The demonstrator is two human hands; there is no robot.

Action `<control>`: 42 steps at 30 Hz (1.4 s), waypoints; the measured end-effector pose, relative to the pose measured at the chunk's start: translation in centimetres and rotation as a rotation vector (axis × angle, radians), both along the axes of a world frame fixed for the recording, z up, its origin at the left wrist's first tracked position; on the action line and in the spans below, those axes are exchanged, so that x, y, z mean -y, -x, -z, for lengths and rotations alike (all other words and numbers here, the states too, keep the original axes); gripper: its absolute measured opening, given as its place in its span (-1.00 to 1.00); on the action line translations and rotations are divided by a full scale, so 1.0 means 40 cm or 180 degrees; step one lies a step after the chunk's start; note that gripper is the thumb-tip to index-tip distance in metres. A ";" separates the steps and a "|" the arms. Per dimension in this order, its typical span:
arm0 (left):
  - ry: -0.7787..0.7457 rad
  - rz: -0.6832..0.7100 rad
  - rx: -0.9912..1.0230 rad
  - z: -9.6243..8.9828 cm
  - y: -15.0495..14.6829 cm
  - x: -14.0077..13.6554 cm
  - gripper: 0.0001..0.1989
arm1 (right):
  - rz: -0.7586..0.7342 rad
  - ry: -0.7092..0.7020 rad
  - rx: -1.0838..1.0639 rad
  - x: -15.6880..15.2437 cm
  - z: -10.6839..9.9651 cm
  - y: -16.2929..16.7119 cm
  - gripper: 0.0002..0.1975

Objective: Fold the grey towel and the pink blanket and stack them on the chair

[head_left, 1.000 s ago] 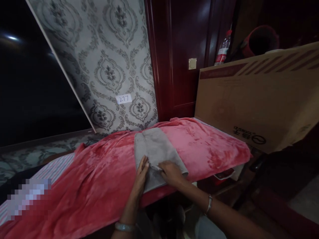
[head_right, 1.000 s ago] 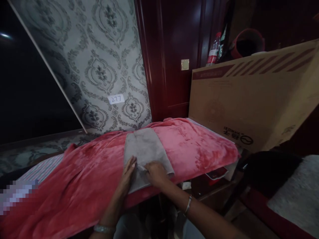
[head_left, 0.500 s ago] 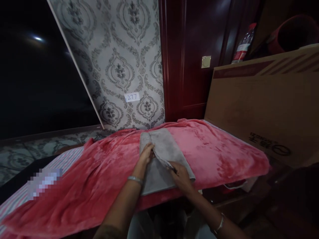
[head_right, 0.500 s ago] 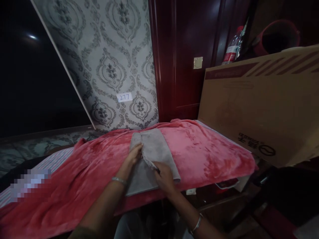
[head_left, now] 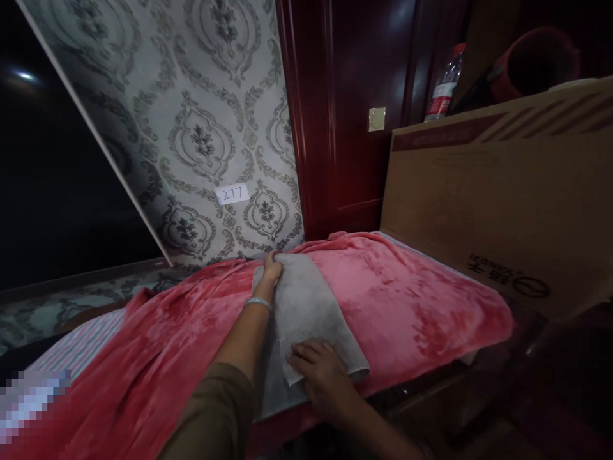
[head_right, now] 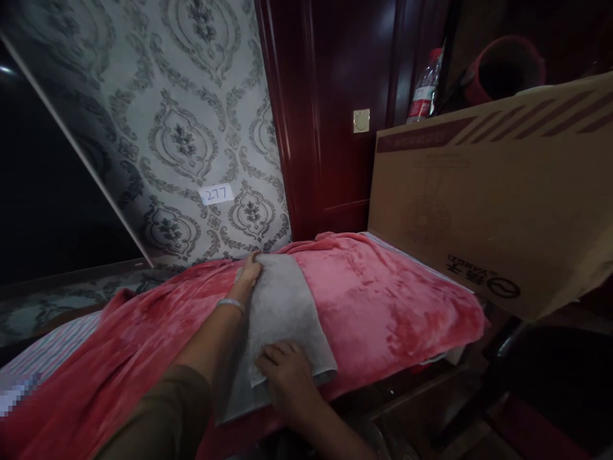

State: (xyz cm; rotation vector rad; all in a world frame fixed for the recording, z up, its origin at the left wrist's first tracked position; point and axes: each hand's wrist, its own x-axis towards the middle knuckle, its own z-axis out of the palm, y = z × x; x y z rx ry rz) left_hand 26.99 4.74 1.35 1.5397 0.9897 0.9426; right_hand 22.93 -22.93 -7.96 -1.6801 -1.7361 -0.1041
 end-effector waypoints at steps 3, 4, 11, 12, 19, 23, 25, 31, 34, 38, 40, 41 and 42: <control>-0.0177 -0.0010 -0.0272 0.008 -0.005 -0.021 -0.31 | 0.0009 0.0041 0.0030 -0.017 0.004 0.017 -0.60; -0.0186 -0.0029 -0.0397 0.017 0.001 -0.026 -0.33 | -0.0006 0.0126 0.0048 -0.020 0.008 0.022 -0.65; -0.0206 -0.0069 -0.1118 0.074 0.031 -0.059 -0.50 | -0.0107 0.0679 0.0086 0.002 -0.003 0.039 -0.70; -0.0248 -0.0062 -0.1165 0.076 0.027 -0.064 -0.51 | -0.0143 0.0727 0.0083 0.008 -0.017 0.037 -0.71; -0.0670 -0.0103 -0.1455 0.104 -0.006 -0.084 -0.42 | 0.0308 0.0809 0.0004 0.021 -0.104 -0.074 -0.48; -0.0842 -0.0134 -0.1532 0.118 -0.008 -0.088 -0.42 | 0.0397 0.1289 0.0181 0.035 -0.051 -0.121 -0.28; -0.0856 -0.0132 -0.1575 0.119 -0.008 -0.091 -0.41 | 0.0312 0.1444 0.0212 0.045 -0.028 -0.121 -0.28; -0.0944 -0.0148 -0.1761 0.106 -0.011 -0.097 -0.48 | 0.0270 0.1532 0.0086 0.031 -0.082 -0.138 -0.35; -0.1064 -0.0248 -0.1931 0.099 -0.010 -0.089 -0.48 | 0.0214 0.1383 0.0130 0.006 -0.089 -0.146 -0.30; -0.1284 -0.0398 -0.2130 0.101 0.001 -0.063 -0.45 | -0.0167 0.1485 0.0107 -0.009 -0.039 -0.133 -0.31; -0.1412 -0.0483 -0.2214 0.099 0.003 -0.044 -0.47 | -0.0188 0.1547 0.0018 -0.009 -0.028 -0.130 -0.30; -0.1472 -0.0542 -0.2258 0.094 0.000 -0.035 -0.48 | -0.0198 0.1576 -0.0022 -0.009 -0.032 -0.130 -0.30; -0.1532 -0.0615 -0.2287 0.087 -0.006 -0.024 -0.48 | -0.0221 0.1610 -0.0059 -0.010 -0.042 -0.133 -0.30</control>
